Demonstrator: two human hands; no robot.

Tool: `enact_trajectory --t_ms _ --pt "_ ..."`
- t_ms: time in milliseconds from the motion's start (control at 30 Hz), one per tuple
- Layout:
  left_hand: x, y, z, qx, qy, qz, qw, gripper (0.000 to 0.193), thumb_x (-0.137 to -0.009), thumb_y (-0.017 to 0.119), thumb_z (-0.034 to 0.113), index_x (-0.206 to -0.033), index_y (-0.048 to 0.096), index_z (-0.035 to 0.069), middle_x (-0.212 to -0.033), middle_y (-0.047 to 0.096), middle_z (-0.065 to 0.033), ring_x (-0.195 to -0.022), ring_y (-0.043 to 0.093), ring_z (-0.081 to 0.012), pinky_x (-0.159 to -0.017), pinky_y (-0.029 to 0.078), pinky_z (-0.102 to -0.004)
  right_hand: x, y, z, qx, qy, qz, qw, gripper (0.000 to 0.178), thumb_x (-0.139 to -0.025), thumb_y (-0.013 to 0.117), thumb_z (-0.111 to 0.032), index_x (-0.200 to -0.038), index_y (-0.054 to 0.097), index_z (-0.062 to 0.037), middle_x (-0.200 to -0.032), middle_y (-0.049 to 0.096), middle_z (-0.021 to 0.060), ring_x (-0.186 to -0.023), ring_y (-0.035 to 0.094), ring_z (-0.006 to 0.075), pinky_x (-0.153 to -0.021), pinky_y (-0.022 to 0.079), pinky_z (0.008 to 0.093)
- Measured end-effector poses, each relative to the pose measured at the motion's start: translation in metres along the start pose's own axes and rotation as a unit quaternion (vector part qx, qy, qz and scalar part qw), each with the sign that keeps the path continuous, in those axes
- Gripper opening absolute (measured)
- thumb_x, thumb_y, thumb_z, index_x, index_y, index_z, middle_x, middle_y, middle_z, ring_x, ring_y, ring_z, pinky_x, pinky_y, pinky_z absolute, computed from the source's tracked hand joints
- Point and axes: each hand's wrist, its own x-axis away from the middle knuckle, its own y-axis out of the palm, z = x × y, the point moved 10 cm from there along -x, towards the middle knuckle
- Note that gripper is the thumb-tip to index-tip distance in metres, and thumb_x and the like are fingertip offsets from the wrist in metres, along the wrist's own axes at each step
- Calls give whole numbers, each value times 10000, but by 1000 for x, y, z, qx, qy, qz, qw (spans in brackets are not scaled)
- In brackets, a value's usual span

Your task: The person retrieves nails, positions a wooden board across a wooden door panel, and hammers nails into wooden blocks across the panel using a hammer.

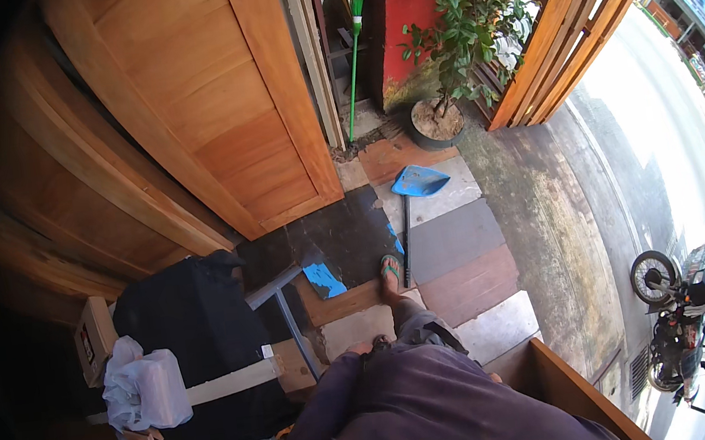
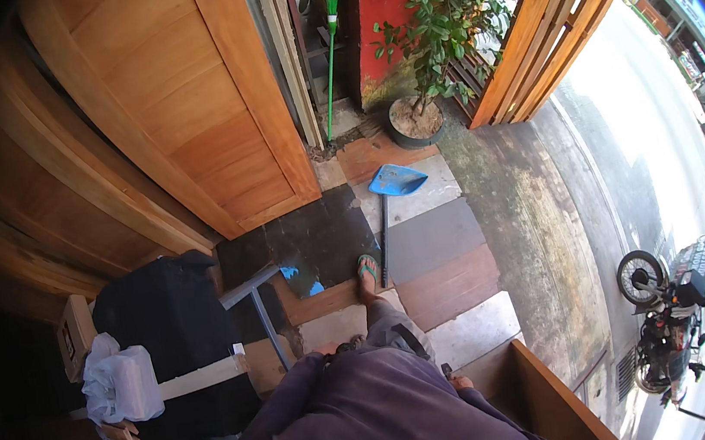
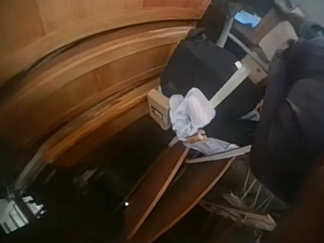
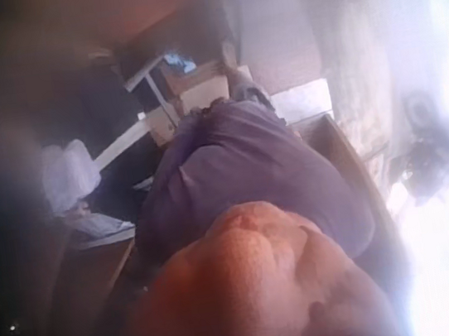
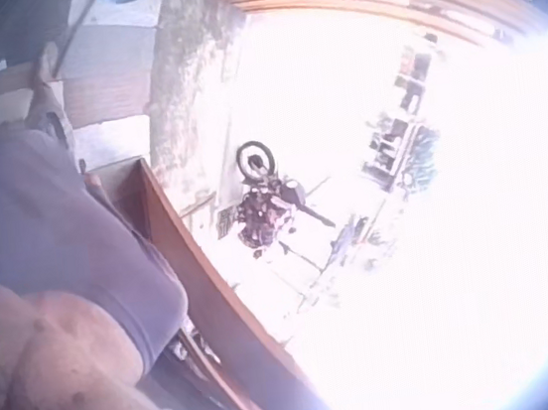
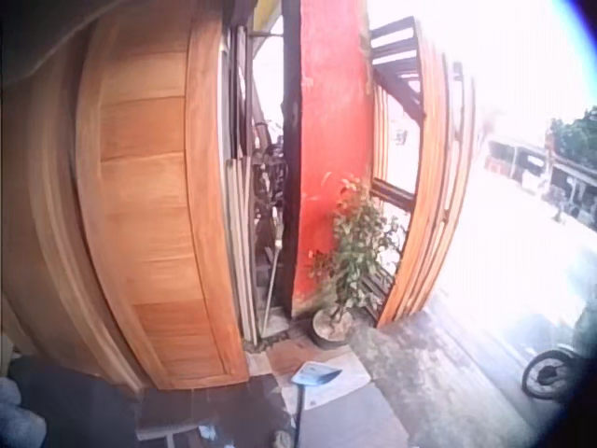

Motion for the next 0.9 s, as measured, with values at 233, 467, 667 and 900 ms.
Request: enact_trajectory --t_ms 233,467,667,900 --pt "24 -307 49 -5 -14 341 940 367 -892 590 338 -952 808 49 -1054 776 -232 -1052 721 -476 -947 561 -574 -100 -144 -178 -29 -76 15 997 523 -963 696 -550 -1101 790 -55 -986 792 157 -897 762 317 -798 590 454" --pt "72 -577 177 100 23 511 854 385 -1007 701 418 -955 783 45 -940 795 -172 -920 770 -381 -857 591 -456 -158 -327 -311 -319 -11 63 946 347 -911 857 -333 -868 667 -44 -711 691 82 -539 656 193 -495 549 376" --pt "96 -827 298 155 268 625 716 186 -1002 719 230 -1041 756 53 -902 764 -177 -875 768 -340 -769 588 -432 -155 -376 -343 -360 41 119 924 334 -896 865 -304 -843 661 -45 -705 683 85 -530 645 193 -478 528 369" --pt "171 -1076 418 137 359 710 590 148 -1021 716 162 -1072 764 32 -924 756 -112 -809 713 -216 -757 566 -362 -121 -307 -303 -345 132 193 909 325 -907 837 -297 -892 678 -15 -691 679 87 -604 688 211 -556 561 372"
